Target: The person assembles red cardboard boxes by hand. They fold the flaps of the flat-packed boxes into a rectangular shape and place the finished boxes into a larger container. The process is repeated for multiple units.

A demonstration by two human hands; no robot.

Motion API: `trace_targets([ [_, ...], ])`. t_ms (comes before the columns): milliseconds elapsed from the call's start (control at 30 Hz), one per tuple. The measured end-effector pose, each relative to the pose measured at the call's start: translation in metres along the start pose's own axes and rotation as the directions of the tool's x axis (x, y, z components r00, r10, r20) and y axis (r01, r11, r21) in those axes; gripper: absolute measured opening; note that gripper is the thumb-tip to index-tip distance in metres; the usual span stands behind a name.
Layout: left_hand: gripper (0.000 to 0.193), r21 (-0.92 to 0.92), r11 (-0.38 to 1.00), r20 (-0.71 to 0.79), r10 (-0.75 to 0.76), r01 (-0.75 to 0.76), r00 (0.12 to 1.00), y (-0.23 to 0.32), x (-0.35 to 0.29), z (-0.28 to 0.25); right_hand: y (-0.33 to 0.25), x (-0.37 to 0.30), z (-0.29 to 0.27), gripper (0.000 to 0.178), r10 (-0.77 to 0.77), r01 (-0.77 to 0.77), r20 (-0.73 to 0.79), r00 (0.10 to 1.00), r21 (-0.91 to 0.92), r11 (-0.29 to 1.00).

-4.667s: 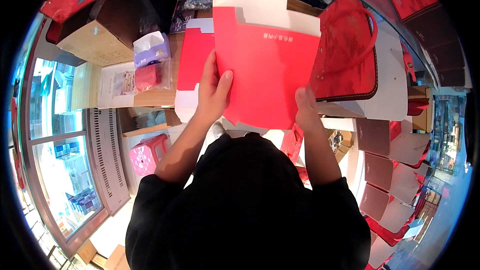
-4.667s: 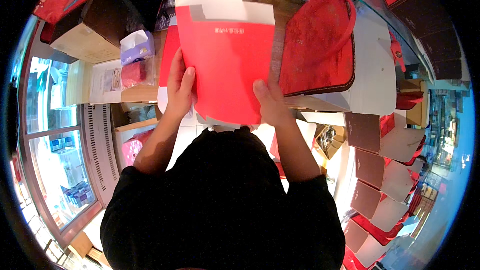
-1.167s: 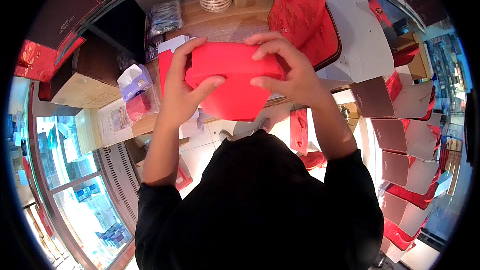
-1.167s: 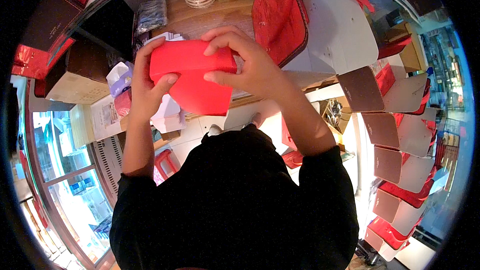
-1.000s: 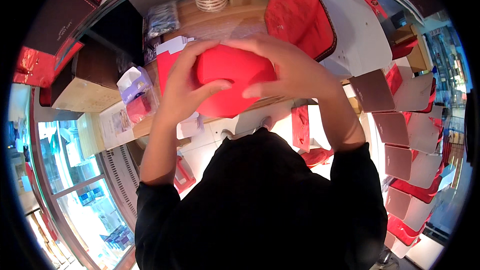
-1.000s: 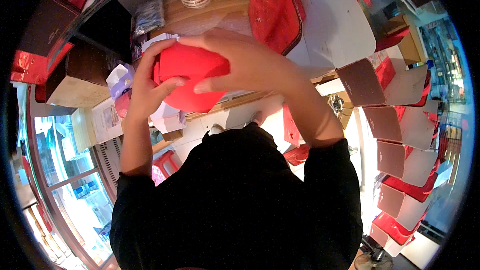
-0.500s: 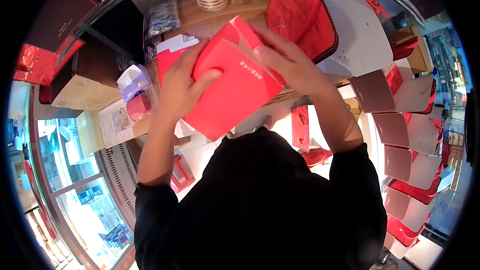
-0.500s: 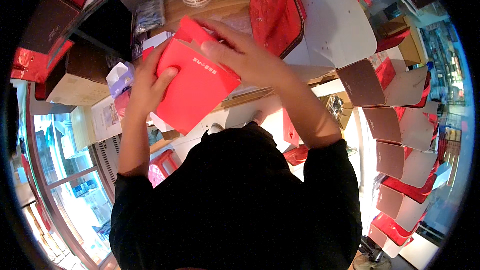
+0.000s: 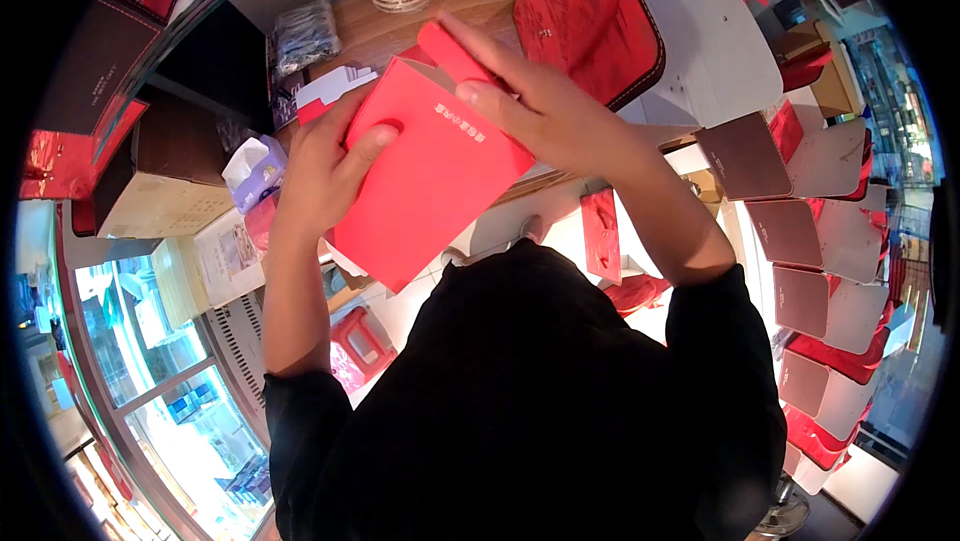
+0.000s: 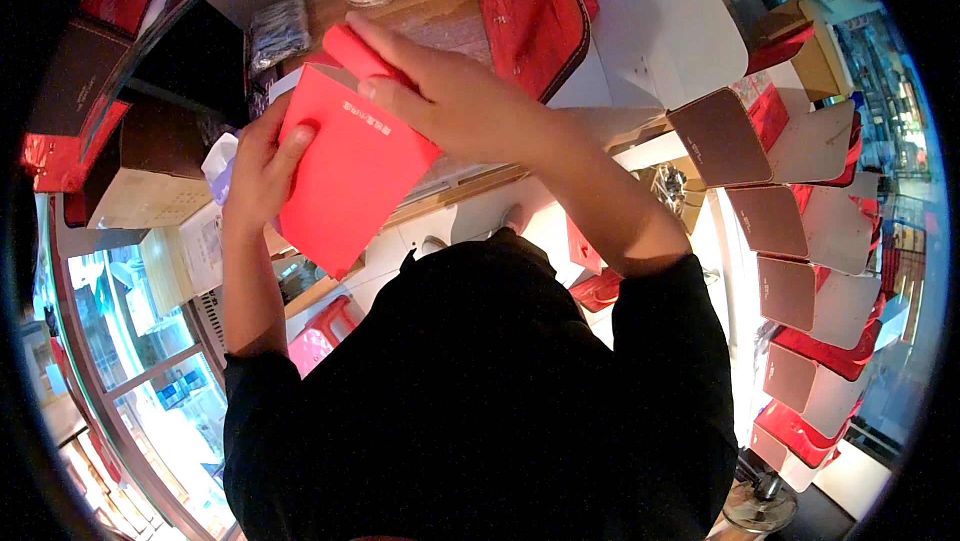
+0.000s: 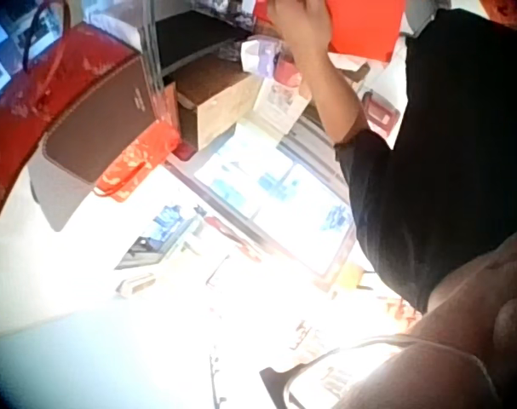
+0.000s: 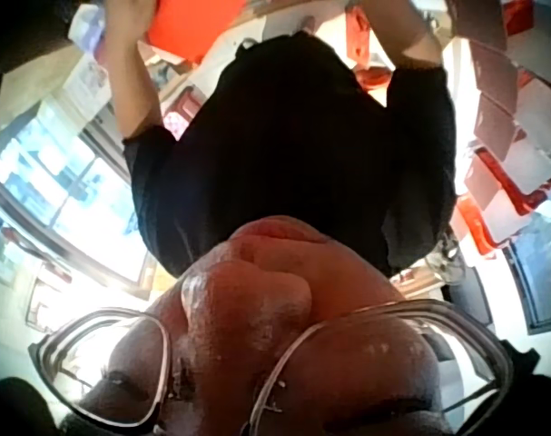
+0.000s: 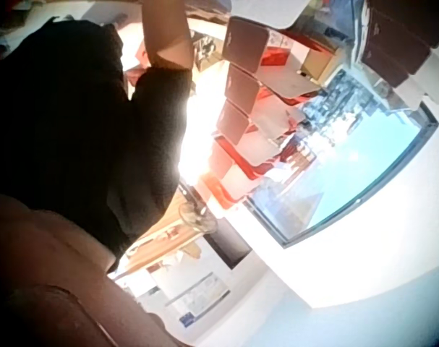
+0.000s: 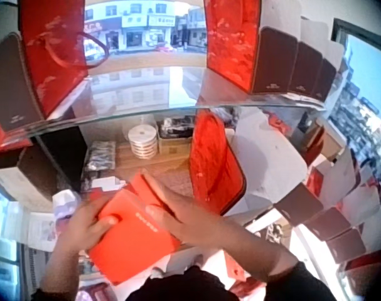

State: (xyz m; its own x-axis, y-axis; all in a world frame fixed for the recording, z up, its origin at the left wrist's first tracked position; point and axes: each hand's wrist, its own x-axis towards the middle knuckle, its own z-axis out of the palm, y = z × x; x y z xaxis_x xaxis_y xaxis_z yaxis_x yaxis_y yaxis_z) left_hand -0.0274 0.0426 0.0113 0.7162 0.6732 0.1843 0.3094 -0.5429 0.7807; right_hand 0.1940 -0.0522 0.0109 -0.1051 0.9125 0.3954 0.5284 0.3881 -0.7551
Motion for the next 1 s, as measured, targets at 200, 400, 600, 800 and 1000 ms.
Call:
trace_targets([
  [200,0.053,0.074,0.997,0.025,0.037,-0.038,0.999,-0.009,0.003,0.001,-0.002,-0.007,0.002,0.055,0.066,-0.069,0.119,0.991,0.025,0.997],
  [400,0.053,0.167,0.986,0.057,0.019,-0.029,0.998,-0.005,0.003,-0.001,0.007,-0.014,0.018,0.051,0.072,-0.073,0.016,0.997,0.127,0.989],
  [600,0.054,0.209,0.978,0.062,0.003,-0.016,0.998,-0.007,0.004,-0.001,0.012,-0.015,0.026,0.050,0.090,-0.085,-0.023,0.996,0.176,0.981],
  [800,0.056,0.234,0.972,0.069,-0.016,-0.001,0.997,-0.006,0.003,0.000,-0.004,-0.019,0.018,0.062,0.225,-0.243,0.118,0.967,0.159,0.957],
  [1000,0.057,0.233,0.971,0.108,-0.085,0.058,0.991,-0.005,0.003,0.002,-0.008,-0.024,0.027,0.078,0.151,-0.173,0.160,0.976,0.136,0.975],
])
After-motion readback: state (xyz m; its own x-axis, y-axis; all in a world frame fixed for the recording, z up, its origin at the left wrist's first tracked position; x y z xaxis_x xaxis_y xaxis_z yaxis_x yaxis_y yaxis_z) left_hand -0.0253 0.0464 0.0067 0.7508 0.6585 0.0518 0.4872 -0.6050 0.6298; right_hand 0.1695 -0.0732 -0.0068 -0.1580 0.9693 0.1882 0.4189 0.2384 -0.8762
